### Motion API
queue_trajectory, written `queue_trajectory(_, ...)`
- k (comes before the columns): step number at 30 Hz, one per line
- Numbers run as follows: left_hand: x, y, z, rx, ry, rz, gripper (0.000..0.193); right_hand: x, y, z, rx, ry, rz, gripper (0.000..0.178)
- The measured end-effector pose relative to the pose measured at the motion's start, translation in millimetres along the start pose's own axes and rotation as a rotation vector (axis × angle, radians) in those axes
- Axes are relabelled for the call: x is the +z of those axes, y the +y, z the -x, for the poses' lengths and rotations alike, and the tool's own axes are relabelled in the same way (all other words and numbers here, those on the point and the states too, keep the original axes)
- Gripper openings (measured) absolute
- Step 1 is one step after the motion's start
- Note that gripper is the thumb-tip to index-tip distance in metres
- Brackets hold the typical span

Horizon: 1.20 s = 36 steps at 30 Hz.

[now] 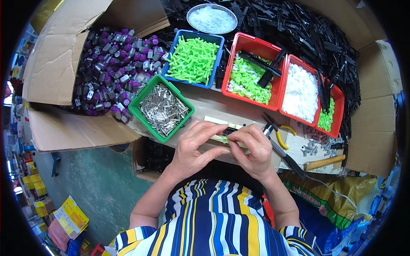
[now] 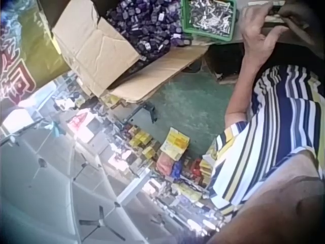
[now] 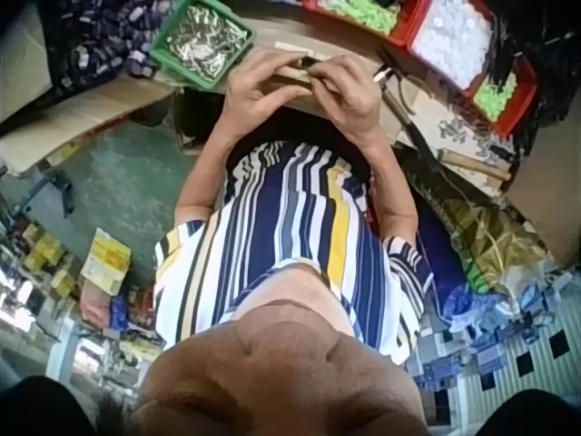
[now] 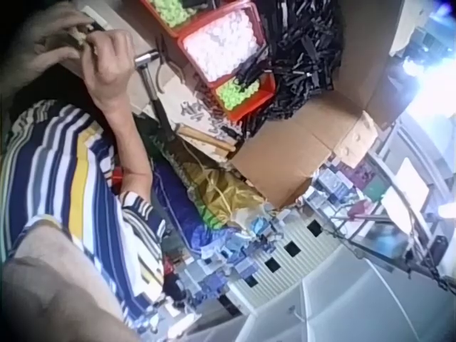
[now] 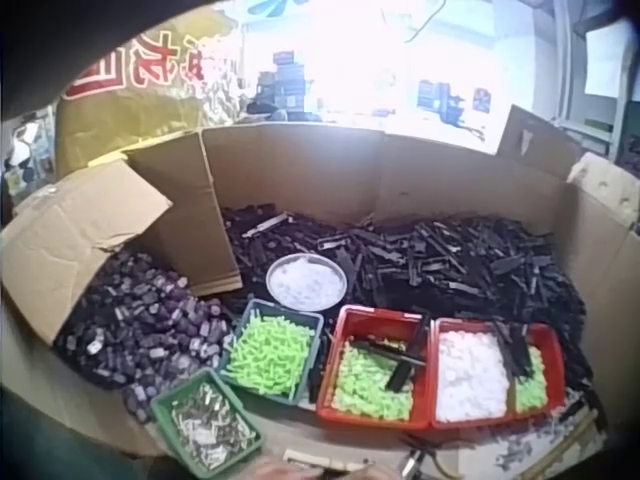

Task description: Assembling small toy components by placing parts into a jig and using pliers to secure them.

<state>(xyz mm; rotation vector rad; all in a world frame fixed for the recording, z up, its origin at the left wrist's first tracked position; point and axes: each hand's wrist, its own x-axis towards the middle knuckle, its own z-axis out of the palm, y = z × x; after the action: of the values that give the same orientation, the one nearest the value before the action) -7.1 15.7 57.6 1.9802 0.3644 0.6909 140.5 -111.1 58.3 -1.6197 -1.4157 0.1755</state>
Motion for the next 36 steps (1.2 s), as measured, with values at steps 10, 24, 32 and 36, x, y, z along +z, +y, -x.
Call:
queue_trajectory(10,3.4,-20.8,26.4,0.259,0.132,-0.511,0.031,15.2,15.0,0.1,0.029,-0.038,0.149,0.017)
queue_trajectory(24,15.4,-29.6,30.7,0.307,0.066,-0.608,0.039,11.5,15.1,-6.5,0.016,-0.123,0.235,0.018)
queue_trajectory(32,16.7,-30.4,29.6,0.32,0.051,-0.625,0.041,6.9,15.4,-11.8,-0.062,-0.162,0.273,0.021)
queue_trajectory(36,17.4,-30.5,29.6,0.32,0.037,-0.636,0.041,4.4,17.2,-14.8,-0.051,-0.207,0.254,0.021)
